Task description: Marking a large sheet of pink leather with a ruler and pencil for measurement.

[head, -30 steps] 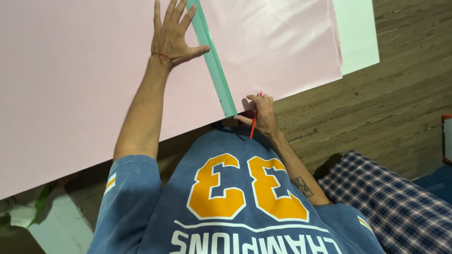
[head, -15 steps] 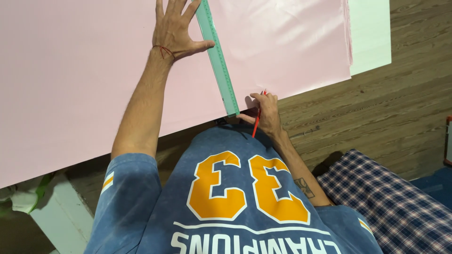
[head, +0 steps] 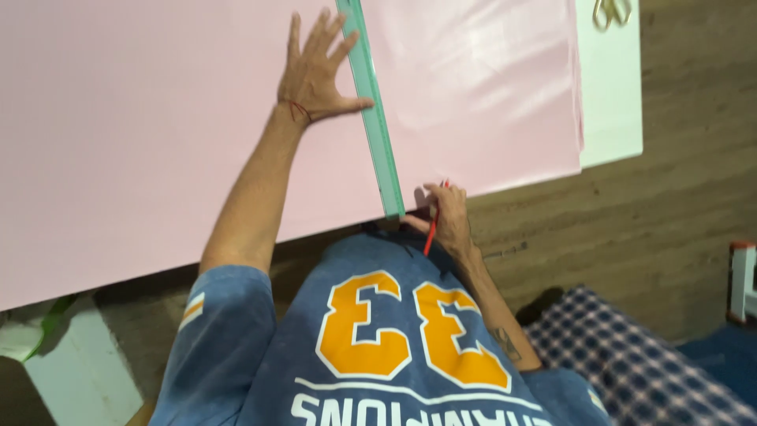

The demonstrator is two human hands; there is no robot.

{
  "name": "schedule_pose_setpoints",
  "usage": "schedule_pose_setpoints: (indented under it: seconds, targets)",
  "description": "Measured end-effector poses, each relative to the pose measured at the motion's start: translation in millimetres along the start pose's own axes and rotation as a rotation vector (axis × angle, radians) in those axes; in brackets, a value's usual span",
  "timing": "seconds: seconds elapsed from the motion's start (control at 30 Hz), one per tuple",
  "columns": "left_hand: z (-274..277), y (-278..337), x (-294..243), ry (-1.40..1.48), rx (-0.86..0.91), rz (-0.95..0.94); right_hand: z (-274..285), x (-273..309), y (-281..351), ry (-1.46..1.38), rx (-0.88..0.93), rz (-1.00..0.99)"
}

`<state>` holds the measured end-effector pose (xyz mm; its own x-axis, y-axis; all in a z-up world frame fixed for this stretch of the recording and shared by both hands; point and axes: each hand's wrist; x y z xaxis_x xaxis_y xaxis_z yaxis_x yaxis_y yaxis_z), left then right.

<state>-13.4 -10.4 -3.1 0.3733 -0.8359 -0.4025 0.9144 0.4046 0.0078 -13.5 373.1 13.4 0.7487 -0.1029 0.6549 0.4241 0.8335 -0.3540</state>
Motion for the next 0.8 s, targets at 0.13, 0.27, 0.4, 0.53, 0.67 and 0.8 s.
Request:
schedule_pose_setpoints:
  seconds: [0.13, 0.27, 0.4, 0.53, 0.67, 0.8]
  targets:
    - [2, -2, 2, -0.045, -0.041, -0.004, 18, -5, -3, -0.267, -0.07, -0.176]
    - [1, 5, -3, -0.105, -0.082, 0.035, 26, -29, -39, -0.373, -0.421, -0.176]
    - [1, -1, 0, -0.135, -0.025, 0.058, 5, -69, -119, -0.463, -0.585, -0.289]
    - [6, -8, -4, -0.177, -0.002, 0.085, -27, -60, -239, -0.461, -0.611, -0.192]
    - [9, -7, -3, -0.153, -0.033, 0.071, -71, -86, -294, -0.652, -0.584, -0.372]
    - [2, -15, 0, -0.133, -0.054, 0.041, -111, -132, -293, -0.392, -0.6, -0.373]
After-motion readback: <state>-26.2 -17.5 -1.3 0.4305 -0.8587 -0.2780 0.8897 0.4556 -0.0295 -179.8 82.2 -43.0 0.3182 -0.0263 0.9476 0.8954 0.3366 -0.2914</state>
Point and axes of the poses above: each hand's wrist, its own y-axis away from the middle knuckle, its own z-axis out of the back of the hand, x = y × z, and after that the axes turned 15 degrees about z, right-handed
